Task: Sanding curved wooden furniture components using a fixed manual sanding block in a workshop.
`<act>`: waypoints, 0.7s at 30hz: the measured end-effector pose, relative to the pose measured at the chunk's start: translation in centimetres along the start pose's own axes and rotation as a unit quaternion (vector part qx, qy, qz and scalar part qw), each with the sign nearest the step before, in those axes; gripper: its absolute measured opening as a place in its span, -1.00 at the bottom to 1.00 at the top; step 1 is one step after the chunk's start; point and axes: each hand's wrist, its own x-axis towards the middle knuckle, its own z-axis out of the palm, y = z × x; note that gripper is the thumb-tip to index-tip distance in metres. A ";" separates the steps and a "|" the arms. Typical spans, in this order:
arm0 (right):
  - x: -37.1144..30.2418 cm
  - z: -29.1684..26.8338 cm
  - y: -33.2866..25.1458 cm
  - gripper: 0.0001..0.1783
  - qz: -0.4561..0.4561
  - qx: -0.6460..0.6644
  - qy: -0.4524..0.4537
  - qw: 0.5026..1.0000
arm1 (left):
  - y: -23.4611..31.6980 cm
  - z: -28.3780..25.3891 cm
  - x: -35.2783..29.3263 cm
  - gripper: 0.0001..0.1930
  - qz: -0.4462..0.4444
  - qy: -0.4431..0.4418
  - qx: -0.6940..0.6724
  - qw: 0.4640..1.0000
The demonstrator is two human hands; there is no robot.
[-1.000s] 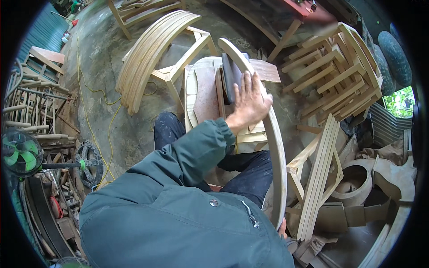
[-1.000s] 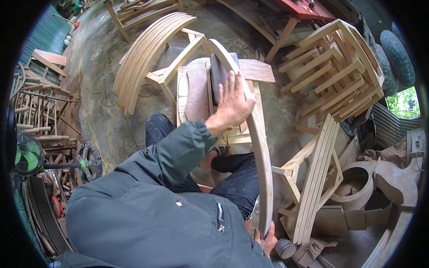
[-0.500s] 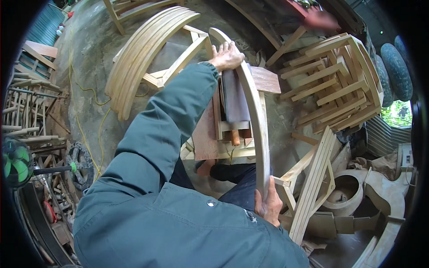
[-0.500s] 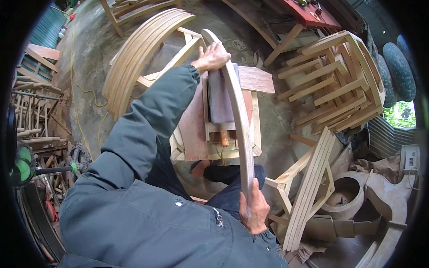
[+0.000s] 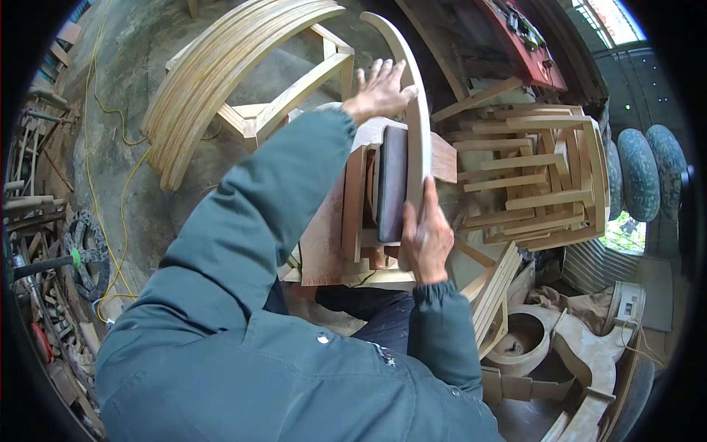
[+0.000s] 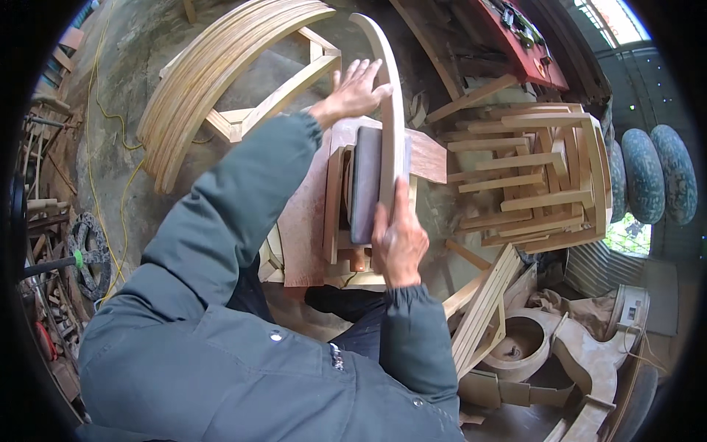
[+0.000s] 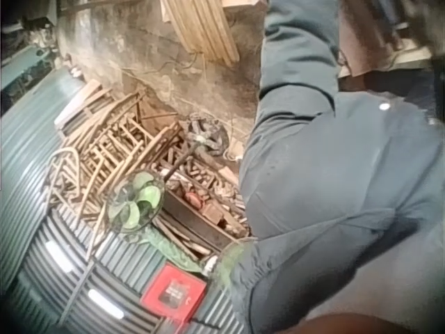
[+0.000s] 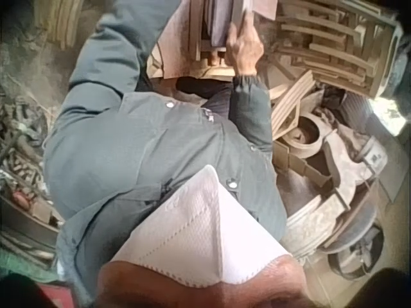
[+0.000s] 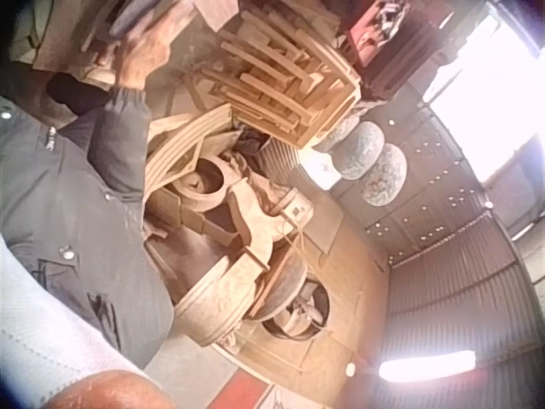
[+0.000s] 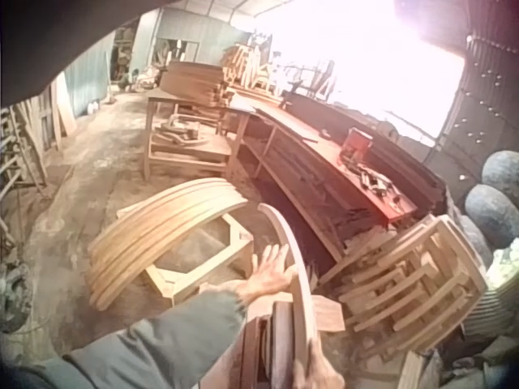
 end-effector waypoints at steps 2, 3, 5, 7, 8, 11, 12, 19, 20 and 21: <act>3.7 0.8 -0.1 -0.30 0.008 -0.006 -0.003 1.000 | -1.1 -0.8 -3.8 -0.08 0.006 0.057 -0.034 0.998; 5.3 0.9 -0.2 -0.32 0.011 -0.017 -0.009 1.000 | -1.5 -1.3 -5.6 -0.08 0.015 0.078 -0.047 0.996; 8.3 1.6 -1.0 -0.32 -0.003 -0.031 0.002 1.000 | -3.6 -1.5 -9.0 -0.07 0.026 0.143 -0.089 0.985; 10.5 1.7 -2.3 -0.32 -0.019 -0.041 0.017 0.999 | -5.6 -1.2 -11.5 -0.08 0.060 0.201 -0.103 0.972; 11.2 1.4 -2.9 -0.34 0.007 -0.057 -0.010 0.998 | -5.3 -1.6 -12.6 -0.08 0.062 0.204 -0.101 0.972; 10.8 0.8 -2.5 -0.38 0.039 -0.085 -0.039 0.995 | -3.3 -2.9 -14.6 -0.08 0.044 0.194 -0.071 0.977; 9.8 0.9 -1.1 -0.37 -0.007 -0.094 -0.012 0.995 | -2.0 -3.5 -14.9 -0.08 0.044 0.185 -0.061 0.980; -6.7 -2.7 1.8 -0.19 -0.040 -0.057 -0.020 0.997 | 7.8 -4.5 -16.3 -0.19 0.076 0.113 0.058 0.989; -10.2 -3.7 1.7 -0.17 -0.027 -0.040 -0.040 0.998 | 9.1 -3.9 -16.9 -0.19 0.082 0.102 0.079 0.988; -13.9 -5.0 1.3 -0.14 -0.017 -0.023 -0.062 0.998 | 10.2 -3.5 -17.6 -0.19 0.085 0.091 0.101 0.987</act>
